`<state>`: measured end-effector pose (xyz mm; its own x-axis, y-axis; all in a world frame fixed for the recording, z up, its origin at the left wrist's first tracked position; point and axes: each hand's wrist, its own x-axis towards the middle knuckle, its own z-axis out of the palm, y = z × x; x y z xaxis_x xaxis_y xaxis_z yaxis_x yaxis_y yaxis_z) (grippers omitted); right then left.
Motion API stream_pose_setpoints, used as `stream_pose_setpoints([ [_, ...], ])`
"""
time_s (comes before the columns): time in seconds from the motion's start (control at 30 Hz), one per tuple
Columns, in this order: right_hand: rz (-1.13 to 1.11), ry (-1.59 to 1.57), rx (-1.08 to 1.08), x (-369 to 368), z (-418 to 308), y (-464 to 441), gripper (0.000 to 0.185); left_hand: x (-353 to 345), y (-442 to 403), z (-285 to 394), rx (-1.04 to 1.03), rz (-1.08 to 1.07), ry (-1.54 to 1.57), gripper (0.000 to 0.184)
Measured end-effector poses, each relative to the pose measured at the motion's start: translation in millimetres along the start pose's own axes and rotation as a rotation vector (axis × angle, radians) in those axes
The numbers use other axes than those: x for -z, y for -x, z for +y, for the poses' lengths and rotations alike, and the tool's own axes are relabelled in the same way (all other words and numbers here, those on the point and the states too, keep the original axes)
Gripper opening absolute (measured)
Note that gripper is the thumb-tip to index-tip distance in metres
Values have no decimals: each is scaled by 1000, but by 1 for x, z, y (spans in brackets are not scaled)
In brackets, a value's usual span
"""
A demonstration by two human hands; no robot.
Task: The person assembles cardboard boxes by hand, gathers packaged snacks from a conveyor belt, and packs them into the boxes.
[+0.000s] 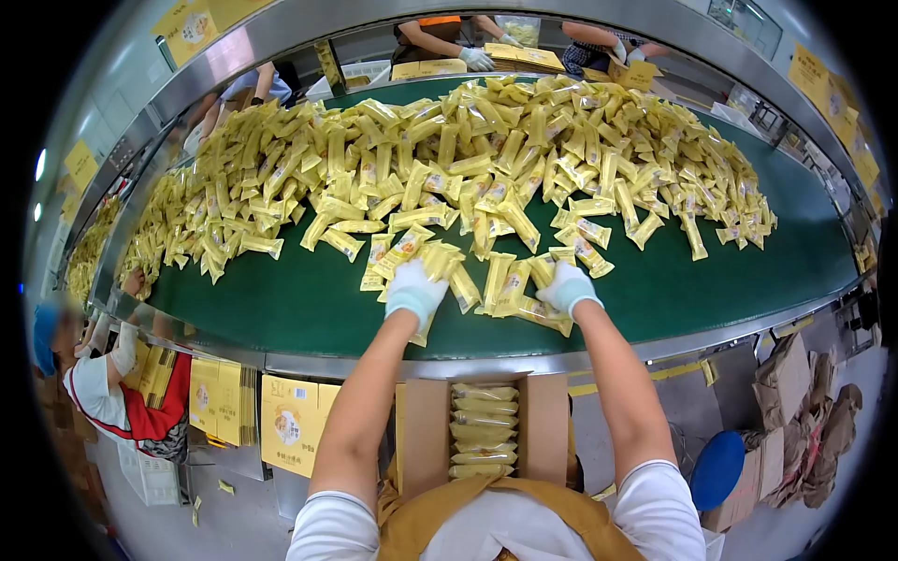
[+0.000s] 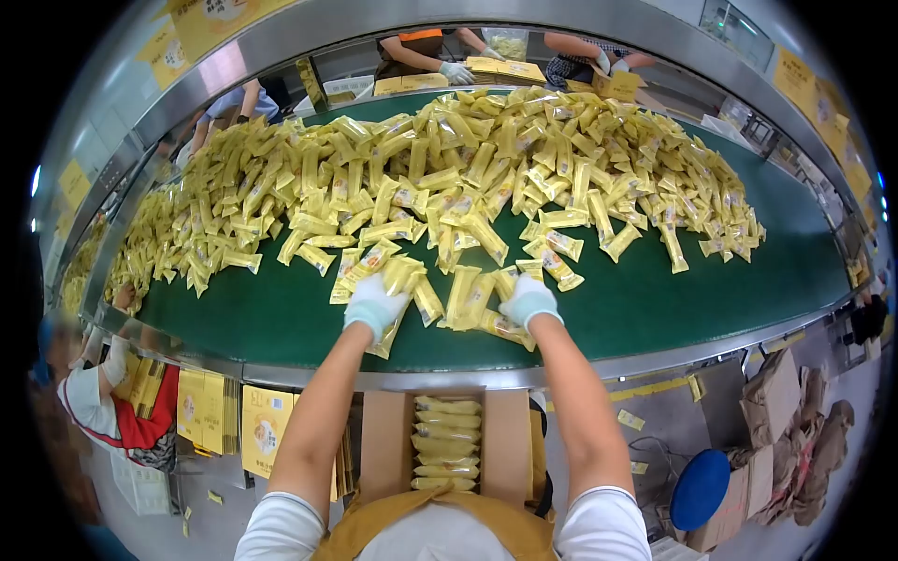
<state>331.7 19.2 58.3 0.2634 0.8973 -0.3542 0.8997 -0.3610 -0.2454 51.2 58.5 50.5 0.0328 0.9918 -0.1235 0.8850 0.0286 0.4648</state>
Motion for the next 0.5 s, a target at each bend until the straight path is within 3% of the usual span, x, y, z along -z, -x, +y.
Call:
stream_pose_setpoints([
  [0.1,159,-51,97,7,22,14,57,28,27,-9,118,-25,15,56],
  [0.23,68,-15,283,-8,18,40,44,9,54,-10,229,-119,-184,59],
  [0.37,114,115,304,-40,2,39,33,-8,46,-2,137,-150,-286,54],
  [0.4,125,142,324,-38,3,41,30,-9,45,-2,110,-130,-312,39],
  [0.5,269,259,393,-30,20,37,19,2,42,-14,-34,-65,-412,34],
])
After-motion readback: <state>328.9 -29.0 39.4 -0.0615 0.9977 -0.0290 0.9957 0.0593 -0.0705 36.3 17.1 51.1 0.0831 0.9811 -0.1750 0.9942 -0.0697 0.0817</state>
